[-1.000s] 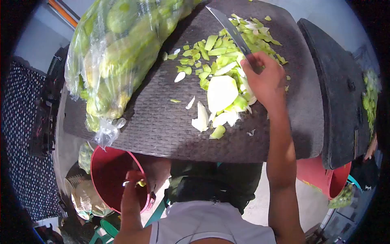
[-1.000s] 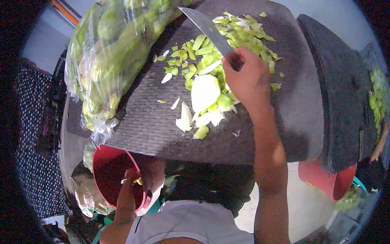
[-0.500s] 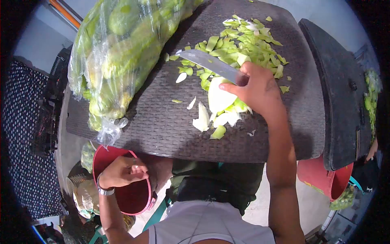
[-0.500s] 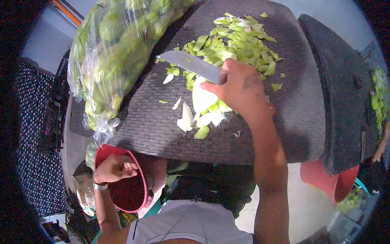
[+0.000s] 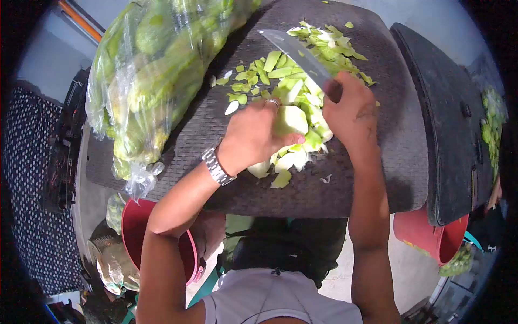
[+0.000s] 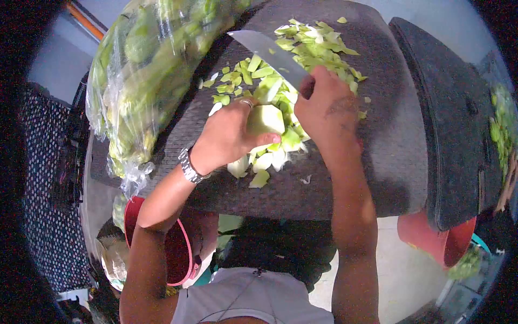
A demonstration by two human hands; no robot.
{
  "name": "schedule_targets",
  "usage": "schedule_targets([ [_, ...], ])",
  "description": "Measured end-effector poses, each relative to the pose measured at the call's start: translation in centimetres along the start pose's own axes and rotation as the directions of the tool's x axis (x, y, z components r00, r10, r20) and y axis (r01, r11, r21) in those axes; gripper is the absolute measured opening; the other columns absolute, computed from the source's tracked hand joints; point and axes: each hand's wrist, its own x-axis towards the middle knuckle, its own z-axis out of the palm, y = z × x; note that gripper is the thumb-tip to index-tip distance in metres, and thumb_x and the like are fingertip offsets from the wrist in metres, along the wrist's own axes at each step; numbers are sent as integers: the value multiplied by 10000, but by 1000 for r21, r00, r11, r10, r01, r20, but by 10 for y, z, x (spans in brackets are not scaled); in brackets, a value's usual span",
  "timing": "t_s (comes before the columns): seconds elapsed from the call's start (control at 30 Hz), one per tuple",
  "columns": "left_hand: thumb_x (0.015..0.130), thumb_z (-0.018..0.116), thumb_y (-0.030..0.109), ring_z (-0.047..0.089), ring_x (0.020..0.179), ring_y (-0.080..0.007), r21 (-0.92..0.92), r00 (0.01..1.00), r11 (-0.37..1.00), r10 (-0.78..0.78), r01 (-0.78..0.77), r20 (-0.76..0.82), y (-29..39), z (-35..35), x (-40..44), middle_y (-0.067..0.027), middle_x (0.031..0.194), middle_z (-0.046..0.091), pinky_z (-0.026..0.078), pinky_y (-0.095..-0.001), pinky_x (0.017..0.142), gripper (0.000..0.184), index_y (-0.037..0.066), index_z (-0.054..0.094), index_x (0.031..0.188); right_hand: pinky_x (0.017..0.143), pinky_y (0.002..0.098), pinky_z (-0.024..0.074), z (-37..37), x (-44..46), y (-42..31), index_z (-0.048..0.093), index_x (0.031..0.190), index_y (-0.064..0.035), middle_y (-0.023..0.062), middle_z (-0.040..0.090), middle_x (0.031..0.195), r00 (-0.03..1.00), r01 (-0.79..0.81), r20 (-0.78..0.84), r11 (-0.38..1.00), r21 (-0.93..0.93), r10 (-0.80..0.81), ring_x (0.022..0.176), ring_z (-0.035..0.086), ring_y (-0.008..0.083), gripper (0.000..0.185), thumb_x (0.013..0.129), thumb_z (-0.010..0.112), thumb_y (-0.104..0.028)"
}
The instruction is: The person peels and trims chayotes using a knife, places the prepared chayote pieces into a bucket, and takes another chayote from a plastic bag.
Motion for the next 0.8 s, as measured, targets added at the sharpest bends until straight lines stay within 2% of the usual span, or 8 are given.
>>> schedule_targets([
  [0.07,742,898,471,710,964,-398,-82,1000,997,-2,0,-27,2,-1,3,-244,1018,707,556,-453,858,737,-53,629,1184,815,477,539,-3,-1,-2,648,975,-46,170,715,968,995,-19,101,1000,25,16,908,709,358,200,813,728,-131],
  [0.17,718,936,336,728,939,-363,-261,998,965,23,-35,-50,-4,9,5,-221,995,724,564,-418,825,662,-38,636,1175,762,450,543,11,-4,5,662,935,-20,164,717,897,995,102,-21,981,166,-100,831,714,336,242,842,763,-220],
  [0.27,745,911,280,730,943,-358,-444,1000,896,15,-25,-27,-1,10,4,-207,1012,731,568,-406,829,596,-29,645,1180,713,428,545,-4,-1,-12,693,1002,-8,152,706,793,963,-45,269,967,250,-25,727,697,336,408,860,805,-373],
  [0.33,773,897,244,749,920,-296,-502,1000,865,-6,0,-10,3,5,4,-183,1008,749,570,-369,829,556,-10,656,1206,695,425,546,-3,-1,-14,693,1080,-8,144,699,749,958,-26,279,948,317,-67,692,689,335,517,853,813,-457],
  [0.5,870,814,129,696,965,-132,-910,997,410,-70,56,30,-21,22,9,-70,1067,747,560,-319,833,325,10,709,1153,729,439,558,8,-4,-17,661,1225,-17,185,721,831,956,139,181,898,417,-231,758,716,358,683,834,808,-557],
  [0.57,870,800,111,686,979,-134,-784,998,619,9,-57,-65,-32,19,7,-53,1075,738,555,-326,838,315,26,710,1159,741,444,562,13,-11,-21,649,1240,-22,210,726,894,924,275,155,890,363,-348,801,725,373,712,828,802,-581],
  [0.67,859,807,110,683,1066,-179,-893,997,444,-8,-65,-77,-36,19,4,-75,1173,724,554,-346,932,406,12,659,1224,778,464,566,6,-18,-34,591,1300,3,254,711,1011,895,223,287,898,379,-343,880,721,402,804,815,800,-603],
  [0.8,849,826,167,680,1087,-177,-833,994,542,38,-109,-105,-43,19,1,-73,1197,713,545,-345,938,474,8,638,1254,737,444,559,12,-21,-34,561,1324,1,206,681,855,884,320,237,890,325,-404,788,713,363,762,837,816,-528],
])
